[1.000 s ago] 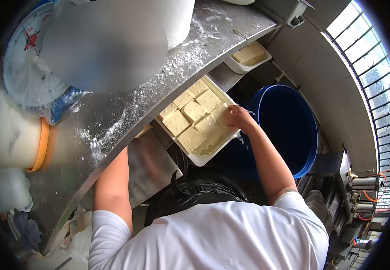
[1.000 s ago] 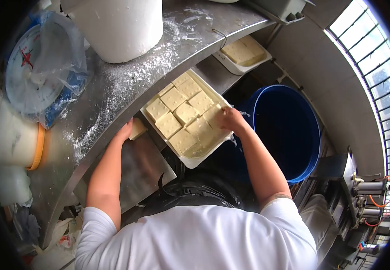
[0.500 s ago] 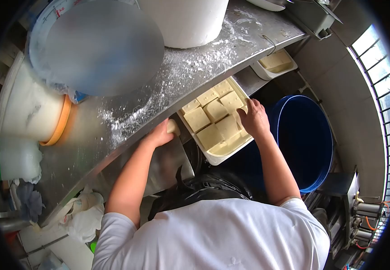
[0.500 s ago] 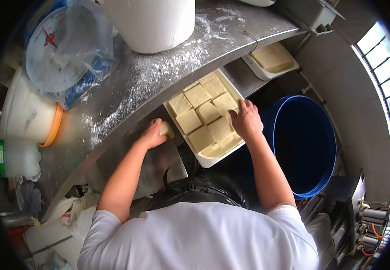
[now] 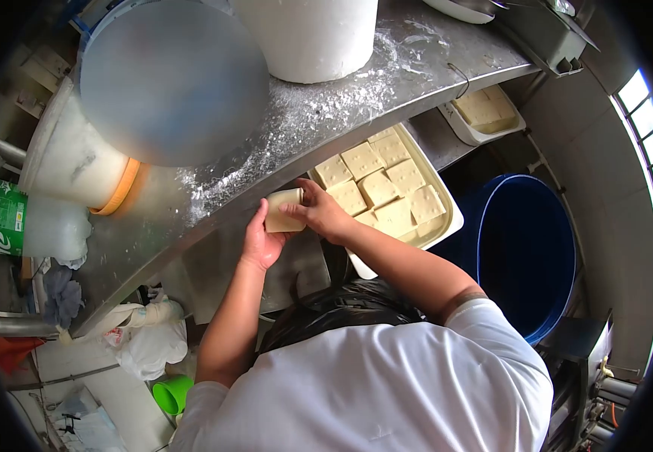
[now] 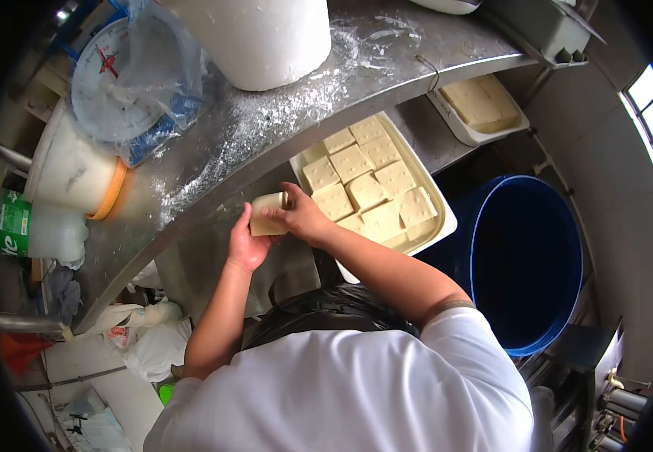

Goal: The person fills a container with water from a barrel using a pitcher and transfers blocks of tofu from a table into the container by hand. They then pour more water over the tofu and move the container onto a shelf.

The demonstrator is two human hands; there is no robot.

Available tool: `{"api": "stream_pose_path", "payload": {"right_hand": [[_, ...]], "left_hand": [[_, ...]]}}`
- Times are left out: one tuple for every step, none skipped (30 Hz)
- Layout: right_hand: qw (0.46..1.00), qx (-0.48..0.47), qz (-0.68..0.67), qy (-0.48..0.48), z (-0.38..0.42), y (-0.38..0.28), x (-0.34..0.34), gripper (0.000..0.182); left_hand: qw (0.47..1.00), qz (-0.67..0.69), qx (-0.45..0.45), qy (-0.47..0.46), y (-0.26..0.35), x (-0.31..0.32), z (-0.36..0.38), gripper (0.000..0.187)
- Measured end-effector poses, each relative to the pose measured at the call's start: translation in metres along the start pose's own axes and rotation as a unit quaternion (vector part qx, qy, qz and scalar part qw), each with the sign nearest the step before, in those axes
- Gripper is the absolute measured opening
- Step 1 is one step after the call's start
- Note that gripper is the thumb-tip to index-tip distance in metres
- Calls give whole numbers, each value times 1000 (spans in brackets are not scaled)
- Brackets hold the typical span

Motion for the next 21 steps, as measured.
{"api": "stream_pose_path", "payload": {"right_hand": [[1000,-1,3,-2,-3,-3,-1,76],[996,27,-78,16,-6,-3,-4,70],[985,55,-158,33,-10,-5,-8,65],[986,54,-153,28,-15,-9,-13,65],[980,59,-185,36,-22,-11,-23,58],[973,66,-217,44,-32,-10,-35,50],[983,30,-174,47,-50,-14,-54,40],[997,-27,44,66,-53,-37,-73,34],[963,-227,133,63,-82,-21,-97,37],[965,-230,100,81,-99,-20,-106,42],[990,-123,-74,18,-130,-3,-120,43],[992,-120,24,22,-129,-17,-122,46],[989,-116,84,28,-136,-28,-126,46],[984,-116,132,32,-144,-36,-128,46],[977,-115,176,35,-149,-42,-131,47],[969,-116,214,38,-153,-48,-132,47],[961,-114,248,39,-156,-51,-132,47],[954,-114,273,39,-157,-54,-131,47],[948,-113,296,39,-159,-57,-129,47],[942,-113,313,40,-160,-60,-127,47],[937,-112,329,39,-160,-63,-124,48]], "left_hand": [[1000,-17,15,2,1,14,4,64],[1000,-14,19,0,1,13,4,64],[998,-58,37,4,2,9,6,65],[993,-101,56,10,4,2,11,66],[990,-119,74,23,2,-19,13,61],[990,-115,81,25,1,-28,21,61],[963,-227,91,110,1,-41,30,57],[917,-334,98,194,2,-56,42,53],[881,-416,83,210,-3,-91,46,54],[837,-495,66,223,-8,-132,49,55],[768,-589,40,249,-9,-162,59,65],[688,-673,13,271,-12,-180,70,76],[687,-673,16,272,-18,-182,83,76],[631,-709,-27,316,-23,-182,98,92],[569,-738,-70,356,-23,-176,107,108],[570,-737,-69,356,-22,-168,109,108],[577,-732,-106,346,-23,-160,112,118],[584,-725,-143,335,-24,-157,114,128],[588,-722,-140,336,-23,-158,112,128],[585,-726,-144,331,-23,-162,110,130],[582,-729,-150,327,-24,-167,110,133]]}}
Point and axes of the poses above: each hand's wrist, its own z-axis away from the middle knuckle, its own x-axis out of the palm, y = z × x, the point moved 3 cm from there along -z, towards the middle knuckle, and after that the axes turned 6 degrees about z, right-handed, at the moved point
